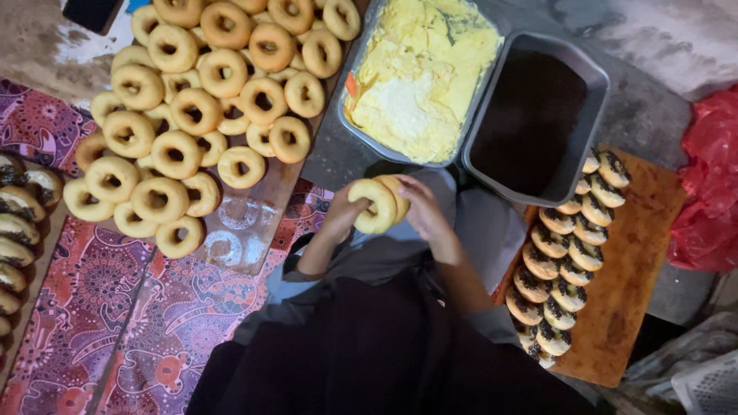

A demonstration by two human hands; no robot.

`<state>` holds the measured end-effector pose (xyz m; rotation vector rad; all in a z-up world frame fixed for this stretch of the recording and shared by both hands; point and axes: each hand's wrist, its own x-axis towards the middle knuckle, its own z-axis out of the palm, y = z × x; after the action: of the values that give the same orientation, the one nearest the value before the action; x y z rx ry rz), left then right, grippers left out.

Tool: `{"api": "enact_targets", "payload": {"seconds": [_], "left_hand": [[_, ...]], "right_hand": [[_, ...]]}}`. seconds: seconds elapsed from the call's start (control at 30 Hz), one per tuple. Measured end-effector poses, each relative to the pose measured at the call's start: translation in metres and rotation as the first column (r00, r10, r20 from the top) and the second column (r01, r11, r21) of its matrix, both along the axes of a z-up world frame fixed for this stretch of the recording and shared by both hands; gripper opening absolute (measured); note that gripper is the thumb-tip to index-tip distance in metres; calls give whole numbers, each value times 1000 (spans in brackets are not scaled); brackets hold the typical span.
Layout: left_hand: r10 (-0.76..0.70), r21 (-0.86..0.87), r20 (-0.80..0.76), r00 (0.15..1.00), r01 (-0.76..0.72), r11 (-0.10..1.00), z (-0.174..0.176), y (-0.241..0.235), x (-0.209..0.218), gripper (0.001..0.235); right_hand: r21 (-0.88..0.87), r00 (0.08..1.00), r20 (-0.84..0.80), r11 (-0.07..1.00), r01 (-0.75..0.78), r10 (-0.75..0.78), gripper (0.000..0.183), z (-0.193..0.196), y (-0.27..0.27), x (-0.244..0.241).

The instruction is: The person sits on the floor and repeatedly picks up plain donuts, fills them with a yellow cream using their fingers, and then dips the filled donuts into a dark topping before placing them on a wooden board.

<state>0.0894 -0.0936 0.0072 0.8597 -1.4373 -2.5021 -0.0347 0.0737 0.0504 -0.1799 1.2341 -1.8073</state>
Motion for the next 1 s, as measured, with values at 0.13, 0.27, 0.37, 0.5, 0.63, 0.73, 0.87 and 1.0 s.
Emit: {"api": "enact_targets", "payload": {"seconds": [0.13, 0.27, 0.37, 0.5, 0.63, 0.73, 0.87, 1.0], "left_hand": [[253, 65, 74, 965, -258, 964, -9, -14, -5, 31], [377, 236, 124, 918, -397, 887, -14, -21, -6, 35], [431, 489, -22, 902, -366, 792, -16, -16, -9, 38], [428, 601, 3, 904, -343, 722, -19, -11, -16, 51], [387, 641, 31, 922, -315, 700, -20, -11, -25, 53], [367, 655, 18, 930, -288, 699, -13, -10, -33, 54], [332, 651, 2, 943, -253, 716, -4, -14, -47, 59], [353, 667, -117, 928, -190, 721, -8, -12, -46, 55]], "right_hand": [[237, 829, -537, 971, -29, 155, 45, 29, -2, -30], [390, -145, -880, 863, 319, 452, 41, 46, -26, -66], [369, -69, -915, 892, 260, 398, 34, 44, -38, -83], [304, 329, -917, 929, 209, 226, 36, 31, -42, -95], [286, 107, -958, 920, 267, 266, 36, 23, -38, -107], [380, 205, -919, 894, 237, 336, 38, 23, -32, -93], [210, 238, -941, 967, -144, 240, 32, 21, -41, -58], [176, -31, -983, 981, 86, 180, 26, 17, -48, -64]]}}
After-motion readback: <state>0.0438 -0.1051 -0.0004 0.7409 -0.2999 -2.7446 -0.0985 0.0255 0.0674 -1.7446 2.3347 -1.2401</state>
